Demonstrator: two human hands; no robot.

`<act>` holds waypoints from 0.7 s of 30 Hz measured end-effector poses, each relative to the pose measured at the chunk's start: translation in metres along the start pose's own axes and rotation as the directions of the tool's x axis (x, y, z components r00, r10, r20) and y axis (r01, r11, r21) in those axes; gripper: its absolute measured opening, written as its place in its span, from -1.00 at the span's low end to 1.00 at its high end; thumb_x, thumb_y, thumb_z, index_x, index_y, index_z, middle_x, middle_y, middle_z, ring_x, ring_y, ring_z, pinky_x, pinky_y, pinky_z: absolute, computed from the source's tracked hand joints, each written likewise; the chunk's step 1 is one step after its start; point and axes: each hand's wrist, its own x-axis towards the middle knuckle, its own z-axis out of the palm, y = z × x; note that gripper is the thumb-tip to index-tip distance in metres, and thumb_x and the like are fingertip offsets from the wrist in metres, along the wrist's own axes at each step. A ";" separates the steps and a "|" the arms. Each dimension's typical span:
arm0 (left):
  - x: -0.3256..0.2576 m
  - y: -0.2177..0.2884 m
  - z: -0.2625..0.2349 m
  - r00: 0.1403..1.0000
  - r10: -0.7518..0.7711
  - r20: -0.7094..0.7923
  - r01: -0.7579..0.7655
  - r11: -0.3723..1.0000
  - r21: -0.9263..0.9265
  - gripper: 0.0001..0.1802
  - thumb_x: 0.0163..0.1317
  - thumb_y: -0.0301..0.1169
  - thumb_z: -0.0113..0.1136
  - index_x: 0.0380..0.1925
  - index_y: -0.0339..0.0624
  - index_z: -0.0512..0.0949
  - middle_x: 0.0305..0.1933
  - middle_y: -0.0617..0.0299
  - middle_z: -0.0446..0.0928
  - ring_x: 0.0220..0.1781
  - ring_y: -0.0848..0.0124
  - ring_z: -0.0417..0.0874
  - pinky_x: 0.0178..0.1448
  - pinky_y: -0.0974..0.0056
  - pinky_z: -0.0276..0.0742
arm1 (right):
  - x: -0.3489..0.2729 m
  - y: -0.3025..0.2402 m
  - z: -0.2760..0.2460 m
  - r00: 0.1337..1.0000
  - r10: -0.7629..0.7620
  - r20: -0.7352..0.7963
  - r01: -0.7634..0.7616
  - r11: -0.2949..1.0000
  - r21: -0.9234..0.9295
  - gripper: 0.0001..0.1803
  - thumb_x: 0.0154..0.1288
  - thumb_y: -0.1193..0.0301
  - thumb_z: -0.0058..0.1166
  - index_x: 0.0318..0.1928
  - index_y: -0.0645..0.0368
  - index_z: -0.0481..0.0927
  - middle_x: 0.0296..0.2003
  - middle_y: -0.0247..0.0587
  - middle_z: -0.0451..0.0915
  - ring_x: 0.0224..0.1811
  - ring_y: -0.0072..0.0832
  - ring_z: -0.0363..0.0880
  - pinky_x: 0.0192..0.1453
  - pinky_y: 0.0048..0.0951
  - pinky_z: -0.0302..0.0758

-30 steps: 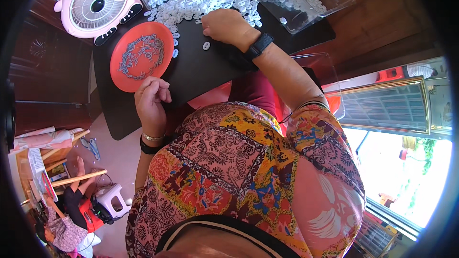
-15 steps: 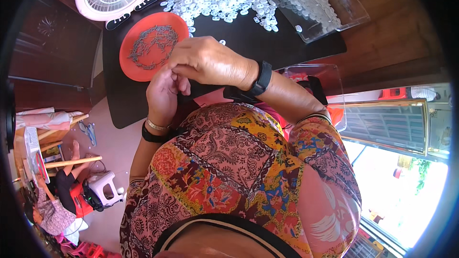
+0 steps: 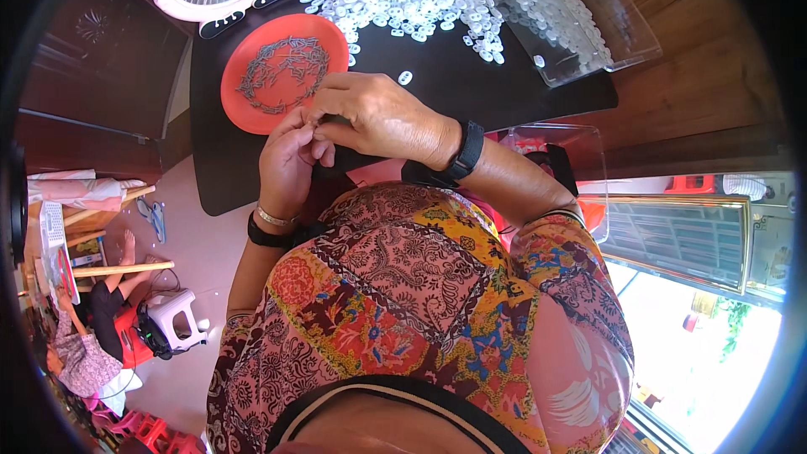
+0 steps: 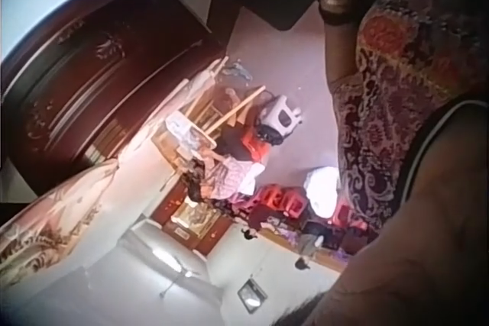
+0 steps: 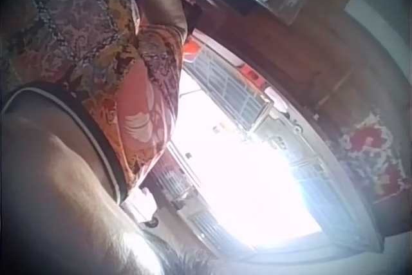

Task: Manual assembly of small white and black plastic components to create toy eyes.

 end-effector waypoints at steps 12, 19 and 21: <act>-0.010 0.001 -0.007 0.986 0.110 -0.126 -0.103 0.993 0.059 -0.85 0.27 -0.42 -0.08 -0.44 -0.23 0.39 -0.62 0.30 0.27 -0.57 0.45 0.34 -0.40 0.39 0.27 | 0.062 0.065 0.018 0.936 0.003 0.351 0.177 0.859 -0.480 -0.91 0.09 0.42 0.07 -0.39 0.11 0.61 -0.41 -0.21 0.56 -0.29 -0.22 0.58 -0.24 -0.28 0.53; -0.012 0.002 -0.004 0.986 0.097 -0.137 -0.090 0.994 0.059 -0.84 0.23 -0.40 -0.02 -0.50 -0.21 0.38 -0.63 0.31 0.32 -0.60 0.49 0.39 -0.44 0.44 0.29 | 0.076 0.063 0.034 0.892 -0.001 0.452 0.327 0.690 -0.646 -0.88 0.06 0.42 0.04 -0.42 0.13 0.63 -0.38 -0.23 0.61 -0.27 -0.27 0.61 -0.22 -0.31 0.55; -0.012 0.002 -0.005 0.986 0.092 -0.137 -0.085 0.995 0.058 -0.84 0.23 -0.40 -0.02 -0.50 -0.20 0.38 -0.63 0.31 0.32 -0.60 0.49 0.39 -0.44 0.43 0.29 | 0.079 0.063 0.037 0.870 0.057 0.490 0.331 0.668 -0.666 -0.89 0.04 0.43 0.04 -0.45 0.14 0.63 -0.38 -0.22 0.63 -0.27 -0.27 0.62 -0.23 -0.31 0.54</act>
